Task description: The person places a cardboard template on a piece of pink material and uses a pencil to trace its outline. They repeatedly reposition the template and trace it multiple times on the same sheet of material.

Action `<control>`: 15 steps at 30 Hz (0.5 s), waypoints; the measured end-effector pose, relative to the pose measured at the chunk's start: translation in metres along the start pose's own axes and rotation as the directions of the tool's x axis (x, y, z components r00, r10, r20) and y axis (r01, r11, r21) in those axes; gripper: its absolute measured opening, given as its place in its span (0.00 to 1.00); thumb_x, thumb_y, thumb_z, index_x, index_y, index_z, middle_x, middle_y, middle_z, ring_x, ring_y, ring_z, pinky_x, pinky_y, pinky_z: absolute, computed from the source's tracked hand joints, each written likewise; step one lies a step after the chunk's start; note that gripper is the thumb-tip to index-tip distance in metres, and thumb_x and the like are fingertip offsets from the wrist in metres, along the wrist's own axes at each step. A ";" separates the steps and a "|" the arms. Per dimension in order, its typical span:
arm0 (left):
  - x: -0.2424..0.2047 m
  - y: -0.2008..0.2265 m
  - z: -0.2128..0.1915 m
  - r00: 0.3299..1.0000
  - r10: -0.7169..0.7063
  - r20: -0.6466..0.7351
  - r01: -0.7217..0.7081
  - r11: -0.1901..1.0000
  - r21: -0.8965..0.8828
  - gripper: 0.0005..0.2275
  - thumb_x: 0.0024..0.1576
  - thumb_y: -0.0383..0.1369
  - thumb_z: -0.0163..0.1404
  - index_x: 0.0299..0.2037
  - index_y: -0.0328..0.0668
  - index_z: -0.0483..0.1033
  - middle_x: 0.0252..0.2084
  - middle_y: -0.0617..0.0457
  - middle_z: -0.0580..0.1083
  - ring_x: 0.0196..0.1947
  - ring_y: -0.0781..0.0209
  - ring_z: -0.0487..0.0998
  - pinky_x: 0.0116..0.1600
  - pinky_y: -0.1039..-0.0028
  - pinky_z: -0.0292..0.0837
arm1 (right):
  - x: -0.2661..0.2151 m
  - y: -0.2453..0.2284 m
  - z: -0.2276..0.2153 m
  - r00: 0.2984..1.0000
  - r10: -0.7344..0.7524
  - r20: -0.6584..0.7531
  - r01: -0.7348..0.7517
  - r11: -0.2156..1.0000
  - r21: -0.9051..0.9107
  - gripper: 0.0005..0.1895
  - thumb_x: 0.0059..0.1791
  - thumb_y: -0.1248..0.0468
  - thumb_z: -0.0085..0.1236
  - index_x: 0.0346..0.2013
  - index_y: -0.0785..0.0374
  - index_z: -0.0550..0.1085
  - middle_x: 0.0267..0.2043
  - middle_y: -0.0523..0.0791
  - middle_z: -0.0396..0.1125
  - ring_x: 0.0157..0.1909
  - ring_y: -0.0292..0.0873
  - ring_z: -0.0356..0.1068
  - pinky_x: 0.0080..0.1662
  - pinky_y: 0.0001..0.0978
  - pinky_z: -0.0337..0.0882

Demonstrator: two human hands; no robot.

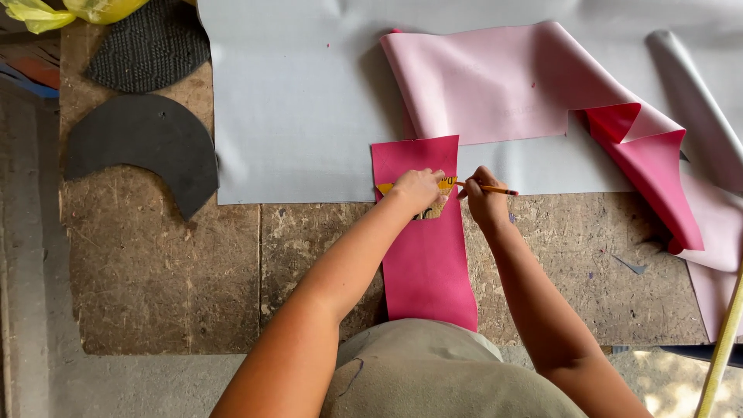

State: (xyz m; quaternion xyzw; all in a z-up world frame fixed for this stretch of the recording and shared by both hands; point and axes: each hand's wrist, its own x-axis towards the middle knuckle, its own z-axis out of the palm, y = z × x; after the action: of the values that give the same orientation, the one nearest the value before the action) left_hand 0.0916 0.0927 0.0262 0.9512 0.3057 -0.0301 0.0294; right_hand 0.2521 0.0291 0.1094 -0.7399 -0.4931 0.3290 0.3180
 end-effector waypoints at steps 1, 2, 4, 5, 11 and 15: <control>0.001 -0.001 0.001 1.000 -0.001 0.001 0.001 1.000 -0.004 0.13 0.56 0.53 0.53 0.39 0.60 0.85 0.55 0.66 0.73 0.46 0.57 0.78 0.45 0.65 0.80 | -0.009 -0.001 -0.001 1.000 0.002 0.003 -0.002 1.000 -0.002 0.08 0.49 0.70 0.47 0.30 0.62 0.75 0.25 0.48 0.74 0.26 0.43 0.68 0.32 0.30 0.62; 0.002 -0.002 0.002 1.000 -0.002 -0.012 0.002 1.000 -0.003 0.13 0.56 0.53 0.53 0.38 0.61 0.85 0.54 0.67 0.74 0.46 0.59 0.78 0.45 0.65 0.80 | -0.018 -0.003 -0.002 0.999 -0.010 0.036 0.012 0.999 -0.047 0.07 0.50 0.68 0.48 0.31 0.62 0.74 0.26 0.49 0.74 0.29 0.47 0.70 0.34 0.35 0.64; -0.001 -0.003 -0.009 1.000 -0.001 -0.029 0.001 1.000 0.000 0.13 0.55 0.54 0.53 0.37 0.62 0.85 0.52 0.67 0.74 0.45 0.60 0.78 0.45 0.65 0.81 | -0.038 -0.003 0.003 0.998 -0.024 0.065 0.030 0.995 -0.092 0.06 0.51 0.67 0.49 0.31 0.62 0.74 0.27 0.50 0.75 0.31 0.51 0.72 0.36 0.41 0.66; -0.006 -0.004 -0.020 1.000 0.004 -0.009 -0.004 1.000 -0.017 0.13 0.56 0.53 0.52 0.38 0.61 0.85 0.53 0.66 0.74 0.46 0.58 0.78 0.46 0.65 0.80 | -0.048 -0.002 0.008 0.997 0.011 0.080 -0.007 0.998 -0.058 0.07 0.50 0.67 0.50 0.30 0.60 0.74 0.25 0.48 0.75 0.30 0.49 0.70 0.36 0.38 0.65; -0.008 -0.009 -0.022 0.993 0.039 -0.108 -0.037 0.999 0.016 0.12 0.54 0.54 0.52 0.31 0.66 0.84 0.42 0.71 0.75 0.41 0.61 0.79 0.42 0.66 0.80 | -0.011 0.000 0.000 0.994 0.071 0.077 -0.068 0.997 -0.044 0.09 0.50 0.65 0.46 0.28 0.61 0.72 0.24 0.48 0.74 0.28 0.47 0.66 0.33 0.36 0.62; -0.016 -0.011 -0.034 0.987 0.045 -0.154 -0.046 0.999 -0.001 0.11 0.53 0.53 0.52 0.32 0.65 0.84 0.40 0.75 0.77 0.40 0.65 0.79 0.42 0.68 0.81 | -0.014 -0.029 -0.010 0.995 0.077 0.068 -0.061 0.974 -0.217 0.09 0.52 0.62 0.47 0.31 0.59 0.74 0.26 0.44 0.75 0.30 0.48 0.72 0.31 0.36 0.64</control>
State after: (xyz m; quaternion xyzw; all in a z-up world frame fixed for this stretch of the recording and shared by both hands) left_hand 0.0737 0.0948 0.0605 0.9573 0.2855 0.0447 0.0088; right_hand 0.2405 0.0237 0.1404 -0.7737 -0.5113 0.3125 0.2057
